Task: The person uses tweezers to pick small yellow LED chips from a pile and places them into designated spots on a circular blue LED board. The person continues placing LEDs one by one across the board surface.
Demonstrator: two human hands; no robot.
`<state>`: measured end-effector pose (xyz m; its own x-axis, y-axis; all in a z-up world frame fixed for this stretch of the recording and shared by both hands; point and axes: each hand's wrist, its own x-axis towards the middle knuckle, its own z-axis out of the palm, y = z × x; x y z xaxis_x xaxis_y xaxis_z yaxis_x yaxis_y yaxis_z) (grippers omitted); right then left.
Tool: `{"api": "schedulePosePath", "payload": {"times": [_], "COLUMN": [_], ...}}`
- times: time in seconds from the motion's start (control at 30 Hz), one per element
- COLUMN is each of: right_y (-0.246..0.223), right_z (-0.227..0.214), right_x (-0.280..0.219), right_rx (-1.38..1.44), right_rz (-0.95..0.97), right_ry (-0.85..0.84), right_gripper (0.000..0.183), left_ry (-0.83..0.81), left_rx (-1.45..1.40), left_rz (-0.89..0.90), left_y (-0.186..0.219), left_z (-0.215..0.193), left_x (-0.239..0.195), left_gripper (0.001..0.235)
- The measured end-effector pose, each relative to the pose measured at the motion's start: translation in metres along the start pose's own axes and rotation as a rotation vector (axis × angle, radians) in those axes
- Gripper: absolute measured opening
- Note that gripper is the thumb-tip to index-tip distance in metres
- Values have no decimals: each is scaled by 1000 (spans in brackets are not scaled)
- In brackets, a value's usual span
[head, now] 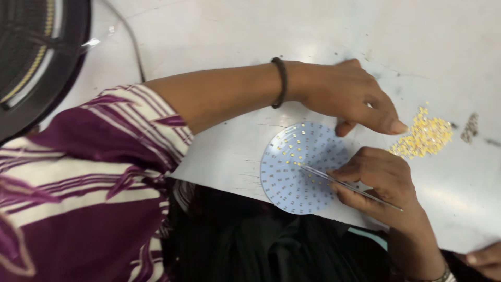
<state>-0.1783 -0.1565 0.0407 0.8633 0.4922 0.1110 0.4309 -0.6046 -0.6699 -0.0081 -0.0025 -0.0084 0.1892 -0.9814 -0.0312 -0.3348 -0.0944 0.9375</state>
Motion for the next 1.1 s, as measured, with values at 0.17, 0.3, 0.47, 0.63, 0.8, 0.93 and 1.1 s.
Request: {"api": "schedulePosePath", "payload": {"times": [0.17,0.3,0.47,0.63,0.8,0.93,1.1], "right_y": [-13,-15,-16,-18,-19,-16,-1], "right_z": [19,35,39,41,41,41,37], "right_x": [18,21,27,30,33,28,-2], "right_rx": [-44,-124,-171,-163,-157,-132,134], "right_rz": [5,-45,-62,-41,-44,-27,160], "right_ry": [64,77,63,54,54,53,228], "right_gripper": [18,20,20,20,20,19,20], "left_ry": [17,29,32,31,30,27,17], "left_rx": [55,72,76,76,82,95,86], "left_rz": [144,139,139,156,152,141,149], "left_y": [-1,-4,-6,-9,-9,-8,-4], "left_z": [-3,-2,0,1,2,1,-2], "left_x": [-3,1,4,5,5,5,0], "left_gripper": [83,77,79,80,78,77,81]}}
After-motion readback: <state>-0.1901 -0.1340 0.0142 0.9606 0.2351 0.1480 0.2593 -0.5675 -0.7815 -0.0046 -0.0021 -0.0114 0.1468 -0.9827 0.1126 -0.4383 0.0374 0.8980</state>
